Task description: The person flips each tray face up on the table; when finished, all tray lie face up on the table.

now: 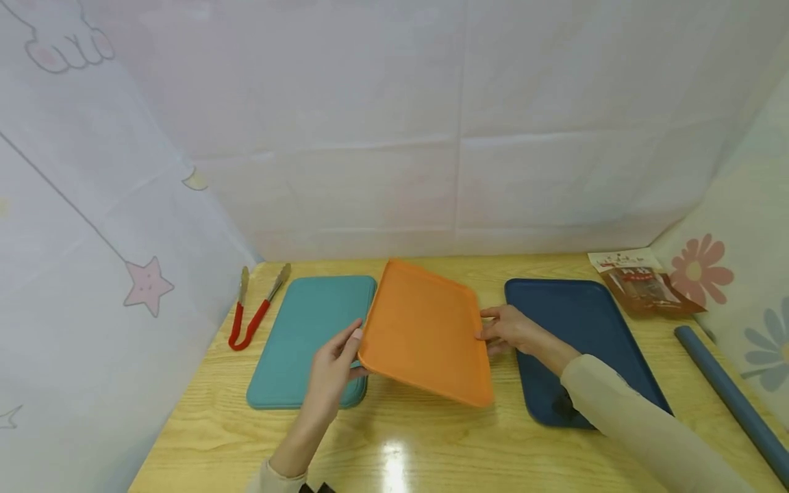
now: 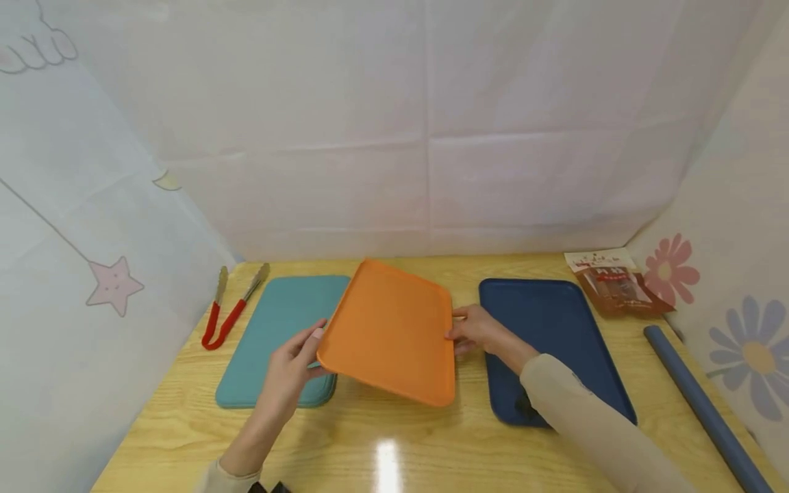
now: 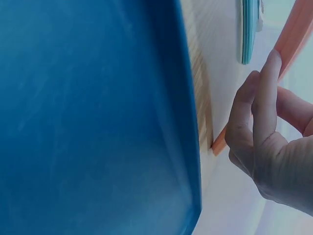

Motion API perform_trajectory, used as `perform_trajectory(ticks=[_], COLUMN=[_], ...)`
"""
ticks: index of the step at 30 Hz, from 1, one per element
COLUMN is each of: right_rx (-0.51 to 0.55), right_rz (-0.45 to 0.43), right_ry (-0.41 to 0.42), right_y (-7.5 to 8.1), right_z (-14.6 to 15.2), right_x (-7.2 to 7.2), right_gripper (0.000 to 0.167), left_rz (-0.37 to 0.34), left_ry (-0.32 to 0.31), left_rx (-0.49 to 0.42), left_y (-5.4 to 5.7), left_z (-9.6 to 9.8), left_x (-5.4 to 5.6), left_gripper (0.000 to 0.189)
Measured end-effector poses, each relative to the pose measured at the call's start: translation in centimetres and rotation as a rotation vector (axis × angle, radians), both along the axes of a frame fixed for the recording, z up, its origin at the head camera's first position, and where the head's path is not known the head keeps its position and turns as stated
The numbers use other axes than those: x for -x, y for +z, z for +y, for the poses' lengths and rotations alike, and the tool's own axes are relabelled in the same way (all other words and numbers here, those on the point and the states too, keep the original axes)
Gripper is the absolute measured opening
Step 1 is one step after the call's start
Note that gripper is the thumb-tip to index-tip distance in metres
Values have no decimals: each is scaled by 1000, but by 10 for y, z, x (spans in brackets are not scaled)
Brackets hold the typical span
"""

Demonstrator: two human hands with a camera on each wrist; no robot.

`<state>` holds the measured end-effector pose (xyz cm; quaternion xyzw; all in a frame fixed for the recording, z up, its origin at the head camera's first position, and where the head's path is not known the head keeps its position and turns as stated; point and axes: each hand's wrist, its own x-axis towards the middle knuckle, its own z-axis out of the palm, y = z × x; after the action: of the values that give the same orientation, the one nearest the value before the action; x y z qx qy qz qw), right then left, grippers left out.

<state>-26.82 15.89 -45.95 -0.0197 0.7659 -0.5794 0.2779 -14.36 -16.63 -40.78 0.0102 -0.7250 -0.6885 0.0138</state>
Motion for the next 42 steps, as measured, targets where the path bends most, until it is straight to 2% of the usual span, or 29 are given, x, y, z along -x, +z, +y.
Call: perform_trajectory(ticks=[4,7,11,18,21,23,25,28,37,42], right_rx=[-20,-34,-48,-65,-67,-69,-72,-90,-127,-195], right_rz=[18,31,39,52,68,75,81,89,115,141], right_ry=[28,40,46,39,54,58,63,60,46,40], right_y=[1,3,4,3,4,4,5,3,-6,-6], right_z=[6,10,15,24,27,28,28,29,28,22], right_x=[-1,-1,0,2,3,4,4,6,14,14], right_gripper=[74,73,73,75,75,75,76,76,76,74], left_rz=[-112,-163,-176,-185,-181,-168,-144,-108,-84,-43], left_ry=[-38,-62,-70,-116,-148,-155,-159,-162,-201,-195], left_rx=[31,40,71,148,182,229,276,342,414,508], left_y=[-9,-15,-22,-37,-31,-34,-38,-53,-65,-71], left_z=[-4,-4,-1,2,6,8,9,9,15,18], left_x=[17,28,36,42,39,42,45,55,63,66], left_gripper=[43,42,42,42,43,45,44,43,41,40])
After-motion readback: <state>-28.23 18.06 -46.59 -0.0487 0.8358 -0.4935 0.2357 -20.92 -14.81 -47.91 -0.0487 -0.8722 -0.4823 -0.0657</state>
